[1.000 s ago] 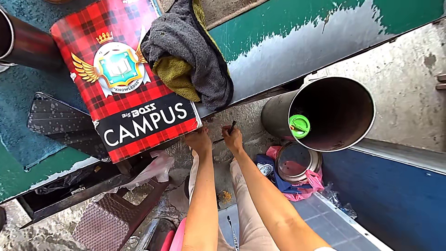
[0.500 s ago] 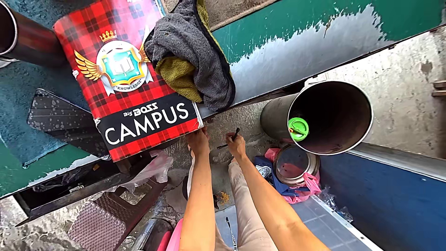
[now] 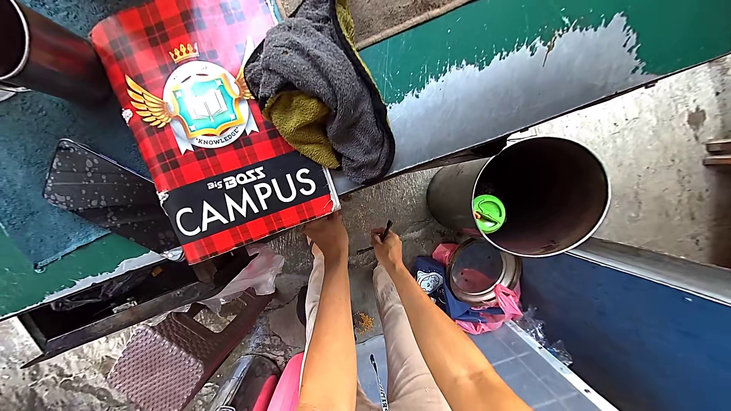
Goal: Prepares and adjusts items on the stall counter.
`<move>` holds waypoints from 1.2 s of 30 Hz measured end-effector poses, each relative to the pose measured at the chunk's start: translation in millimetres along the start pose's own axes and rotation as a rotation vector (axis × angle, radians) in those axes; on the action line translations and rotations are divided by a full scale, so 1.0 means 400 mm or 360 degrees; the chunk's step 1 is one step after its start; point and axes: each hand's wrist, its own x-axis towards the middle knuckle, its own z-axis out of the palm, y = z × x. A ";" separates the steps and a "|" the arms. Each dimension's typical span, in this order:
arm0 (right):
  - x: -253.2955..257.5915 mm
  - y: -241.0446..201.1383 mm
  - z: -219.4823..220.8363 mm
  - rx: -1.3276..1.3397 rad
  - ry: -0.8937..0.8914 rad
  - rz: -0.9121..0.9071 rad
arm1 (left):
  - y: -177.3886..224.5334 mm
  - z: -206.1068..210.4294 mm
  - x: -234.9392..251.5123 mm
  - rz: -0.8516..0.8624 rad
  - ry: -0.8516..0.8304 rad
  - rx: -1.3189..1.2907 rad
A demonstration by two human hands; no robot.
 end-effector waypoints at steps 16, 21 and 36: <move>0.044 -0.081 -0.028 0.0351 0.0098 -0.0030 | -0.016 0.045 0.002 -0.0084 0.0317 -0.0127; 0.033 -0.061 -0.023 0.0313 0.0080 -0.0019 | -0.053 0.057 0.014 0.0179 0.0377 -0.0258; 0.023 -0.176 -0.050 0.0438 0.0008 -0.0202 | -0.056 0.078 0.016 0.0015 0.0500 -0.0694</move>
